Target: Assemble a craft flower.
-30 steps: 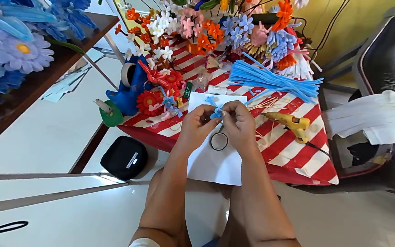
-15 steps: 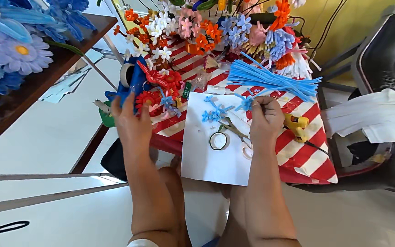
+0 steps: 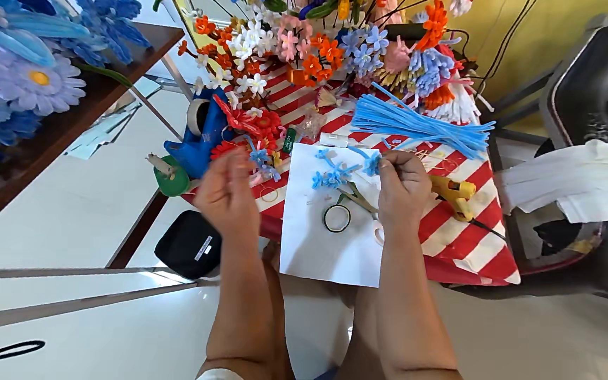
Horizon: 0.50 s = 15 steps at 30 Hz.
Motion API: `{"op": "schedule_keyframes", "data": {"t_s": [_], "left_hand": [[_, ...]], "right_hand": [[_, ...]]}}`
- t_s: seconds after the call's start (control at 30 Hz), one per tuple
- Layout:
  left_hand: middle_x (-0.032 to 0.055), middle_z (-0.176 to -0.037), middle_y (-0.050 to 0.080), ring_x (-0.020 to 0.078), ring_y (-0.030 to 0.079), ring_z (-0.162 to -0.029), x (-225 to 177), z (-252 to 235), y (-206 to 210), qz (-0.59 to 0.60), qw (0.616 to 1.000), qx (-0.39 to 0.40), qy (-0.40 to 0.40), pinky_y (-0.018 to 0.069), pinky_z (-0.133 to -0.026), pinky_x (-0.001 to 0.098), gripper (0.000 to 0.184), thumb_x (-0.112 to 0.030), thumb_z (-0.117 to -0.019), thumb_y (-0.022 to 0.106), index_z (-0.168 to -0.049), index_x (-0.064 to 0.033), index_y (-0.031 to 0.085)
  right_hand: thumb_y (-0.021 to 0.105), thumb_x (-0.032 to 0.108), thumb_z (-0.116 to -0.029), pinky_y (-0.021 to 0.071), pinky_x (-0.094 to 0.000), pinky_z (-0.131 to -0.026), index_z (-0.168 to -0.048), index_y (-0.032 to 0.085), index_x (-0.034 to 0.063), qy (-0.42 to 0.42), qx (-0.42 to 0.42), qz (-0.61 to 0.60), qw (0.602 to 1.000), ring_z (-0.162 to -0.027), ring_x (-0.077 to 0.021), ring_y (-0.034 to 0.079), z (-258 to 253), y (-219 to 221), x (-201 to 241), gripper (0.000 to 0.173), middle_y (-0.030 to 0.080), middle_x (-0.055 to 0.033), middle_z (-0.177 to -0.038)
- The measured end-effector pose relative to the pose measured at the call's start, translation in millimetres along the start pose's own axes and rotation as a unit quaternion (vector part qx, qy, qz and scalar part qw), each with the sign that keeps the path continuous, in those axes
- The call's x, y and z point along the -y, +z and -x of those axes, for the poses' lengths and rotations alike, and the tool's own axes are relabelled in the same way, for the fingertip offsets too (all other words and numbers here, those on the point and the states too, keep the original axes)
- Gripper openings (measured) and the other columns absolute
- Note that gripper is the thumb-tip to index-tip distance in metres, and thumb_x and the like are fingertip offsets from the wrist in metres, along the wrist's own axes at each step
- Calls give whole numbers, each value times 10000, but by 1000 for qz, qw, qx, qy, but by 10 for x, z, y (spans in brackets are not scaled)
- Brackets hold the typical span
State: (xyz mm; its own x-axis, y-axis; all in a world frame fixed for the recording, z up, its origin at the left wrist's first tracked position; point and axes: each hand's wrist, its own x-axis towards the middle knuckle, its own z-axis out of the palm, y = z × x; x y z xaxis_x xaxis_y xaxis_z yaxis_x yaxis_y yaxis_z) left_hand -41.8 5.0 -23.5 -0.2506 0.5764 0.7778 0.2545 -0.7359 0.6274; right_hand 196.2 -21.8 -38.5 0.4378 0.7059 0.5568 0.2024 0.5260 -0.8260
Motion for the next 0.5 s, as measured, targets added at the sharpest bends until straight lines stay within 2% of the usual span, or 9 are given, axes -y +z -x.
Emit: {"op": "schedule_keyframes", "data": {"t_s": [0.03,0.1,0.17,0.3,0.4,0.5], "left_hand": [[-112,-1129,703,14,675,-991,-38,50,131,46,997,56,-39,585,-867,264,210,-230,-1064,557,-1220,-161,680],[-3,-1175,673,66,665,-1022,-118,167,374,105,977,152,-108,577,-896,297,307,-173,-1017,619,-1299,-52,619],[54,-1143,677,84,667,-996,-171,265,560,147,955,211,-149,577,-871,297,380,-142,-972,661,-1315,12,604],[15,-996,694,28,668,-867,-249,336,681,186,942,222,-168,585,-812,227,167,-42,-972,624,-1108,27,694],[-33,-966,708,11,660,-836,-232,326,655,211,930,220,-202,573,-788,212,166,-41,-1001,580,-1092,-23,717],[-34,-942,717,42,675,-820,-215,337,662,271,903,214,-254,586,-786,248,187,-29,-999,558,-1076,-61,725]], "right_hand": [[546,-4,-962,533,-171,-707,-1018,631,69,-4,11,1,1000,-769,21,602,20,27,17,124,629,78,-878],[546,-9,-951,538,-176,-731,-1022,630,46,-14,29,9,999,-801,13,605,72,92,65,123,632,51,-919],[561,-15,-941,547,-185,-748,-1014,630,29,-45,44,14,998,-826,-3,615,115,156,86,110,638,21,-946],[581,-15,-923,558,-189,-752,-961,638,31,-83,50,0,995,-855,-25,632,172,234,103,83,651,-10,-971],[587,-24,-919,559,-171,-740,-967,645,33,-72,49,-23,996,-845,-9,631,188,240,128,95,654,0,-990],[576,-37,-925,548,-157,-708,-976,649,56,-31,51,-61,996,-814,7,620,202,239,153,128,653,22,-989]]}}
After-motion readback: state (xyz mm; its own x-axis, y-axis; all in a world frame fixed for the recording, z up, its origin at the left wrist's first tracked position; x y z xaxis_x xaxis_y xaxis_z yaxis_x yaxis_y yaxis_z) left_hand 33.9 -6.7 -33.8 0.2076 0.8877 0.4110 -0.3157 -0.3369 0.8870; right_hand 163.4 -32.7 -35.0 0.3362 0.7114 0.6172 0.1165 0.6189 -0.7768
